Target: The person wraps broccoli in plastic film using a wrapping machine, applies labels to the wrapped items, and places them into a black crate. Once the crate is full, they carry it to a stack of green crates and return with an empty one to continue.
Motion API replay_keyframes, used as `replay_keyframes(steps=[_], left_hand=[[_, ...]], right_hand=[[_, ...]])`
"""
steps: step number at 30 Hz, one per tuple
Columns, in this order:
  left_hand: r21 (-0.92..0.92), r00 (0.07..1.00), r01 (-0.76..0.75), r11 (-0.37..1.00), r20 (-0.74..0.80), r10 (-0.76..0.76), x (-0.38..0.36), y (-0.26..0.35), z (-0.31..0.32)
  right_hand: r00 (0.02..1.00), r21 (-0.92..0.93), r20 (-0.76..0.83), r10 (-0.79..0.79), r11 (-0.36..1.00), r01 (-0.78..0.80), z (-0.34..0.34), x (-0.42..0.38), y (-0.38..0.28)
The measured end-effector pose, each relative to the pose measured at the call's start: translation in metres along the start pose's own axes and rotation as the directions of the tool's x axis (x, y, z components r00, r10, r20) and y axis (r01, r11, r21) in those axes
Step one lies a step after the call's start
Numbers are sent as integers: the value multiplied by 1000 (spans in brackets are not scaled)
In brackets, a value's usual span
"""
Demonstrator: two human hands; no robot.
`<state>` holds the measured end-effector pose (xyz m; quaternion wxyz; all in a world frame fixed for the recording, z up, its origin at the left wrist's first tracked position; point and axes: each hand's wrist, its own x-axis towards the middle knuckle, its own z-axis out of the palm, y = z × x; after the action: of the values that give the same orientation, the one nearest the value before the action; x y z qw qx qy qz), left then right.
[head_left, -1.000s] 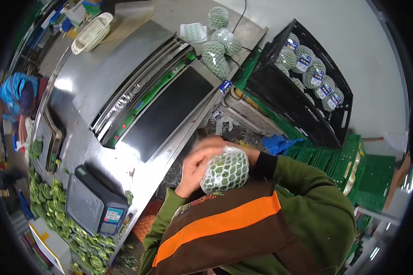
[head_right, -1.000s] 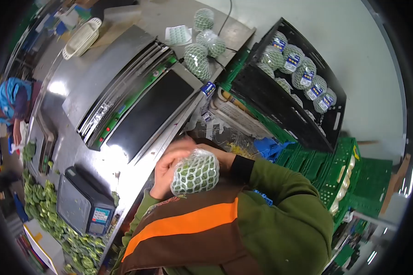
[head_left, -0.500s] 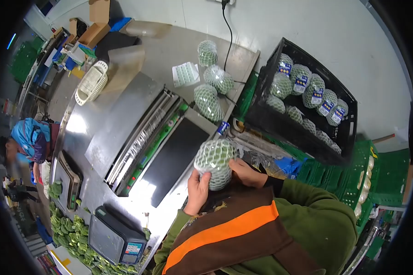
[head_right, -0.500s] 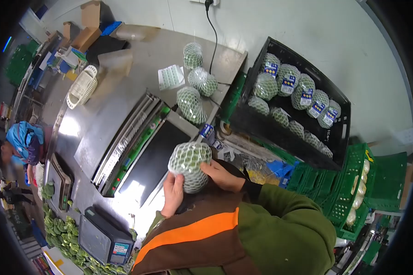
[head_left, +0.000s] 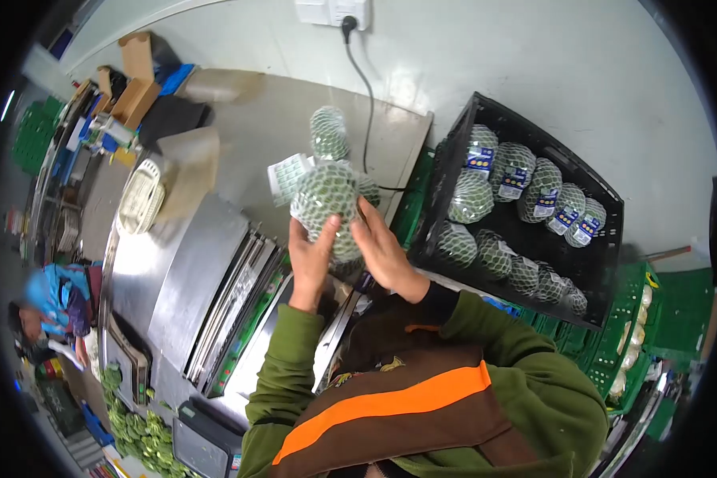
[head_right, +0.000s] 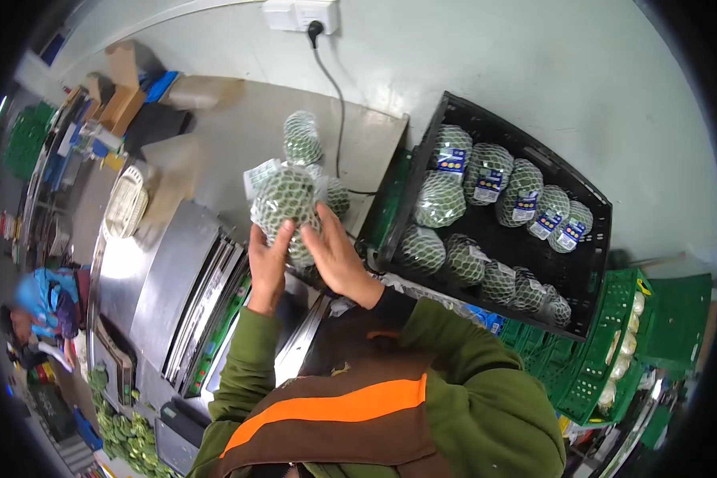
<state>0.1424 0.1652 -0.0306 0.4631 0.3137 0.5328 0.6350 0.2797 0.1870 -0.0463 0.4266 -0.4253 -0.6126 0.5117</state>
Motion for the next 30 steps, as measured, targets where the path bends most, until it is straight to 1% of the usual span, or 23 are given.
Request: replay_keyframes(steps=[1,2,4,6,8,9,11,12,13,14,15,16,18,19,21,22,23,24,25,26,28,29,30], left_hand=[[20,999,31,999,6,-31,15,9,11],[-18,999,32,999,37,-31,36,7,20],[97,997,72,993,28,-75,77,6,41],[139,976,214,967,-71,-206,121,-10,67],[102,987,157,982,-27,-155,168,-52,85],[101,984,173,980,12,-175,182,-72,92],[304,999,43,952,8,-47,212,-114,104],[299,998,49,953,29,-61,237,-153,96],[360,986,68,930,115,-117,263,-198,81],[421,965,81,904,195,-177,275,-224,77],[490,947,252,834,53,-317,274,-210,88],[506,925,307,806,39,-378,294,-237,81],[436,908,353,828,52,-415,283,-219,81],[440,909,353,825,49,-415,278,-206,81],[541,900,321,778,82,-428,263,-184,80],[545,903,315,777,79,-422,258,-178,80],[637,957,180,750,61,-282,254,-172,81],[718,989,49,695,61,-134,249,-167,84],[813,997,32,582,13,-72,238,-152,90],[812,998,29,583,13,-68,239,-144,90],[884,982,-79,462,150,-119,241,-133,84],[887,984,-67,457,136,-119,248,-143,79],[863,953,-262,432,301,-22,257,-152,73]], right_hand=[[994,-20,-57,-95,995,94,-6,-1,-4],[975,-50,-113,-189,982,185,-13,-2,-14],[965,-169,-125,-232,963,209,-30,-13,-32],[984,-141,-22,-176,975,172,-40,-32,-40],[980,-75,196,43,997,-29,-45,-55,-27],[975,-122,213,70,992,-44,-45,-68,-23],[968,-168,221,118,982,-82,-42,-95,-8],[961,-210,219,167,970,-121,-40,-108,0],[928,-196,231,293,948,-251,-41,-118,4],[877,-181,246,413,908,-377,-41,-126,6],[874,-185,233,426,902,-390,-45,-128,9],[875,-254,202,439,887,-386,-47,-130,12],[891,-376,163,423,862,-341,-51,-132,15],[892,-416,183,415,854,-312,-53,-130,17],[892,-445,208,402,851,-280,-51,-131,24],[891,-449,257,375,863,-234,-49,-129,26],[887,-451,305,347,873,-186,-47,-128,28],[890,-450,307,339,875,-178,-45,-126,29],[859,-465,356,368,867,-179,-44,-122,27],[823,-480,403,400,858,-182,-43,-120,25],[828,-485,397,397,856,-178,-40,-121,31],[829,-487,395,396,855,-177,-37,-122,31],[819,-479,419,391,862,-167,-38,-123,32]])
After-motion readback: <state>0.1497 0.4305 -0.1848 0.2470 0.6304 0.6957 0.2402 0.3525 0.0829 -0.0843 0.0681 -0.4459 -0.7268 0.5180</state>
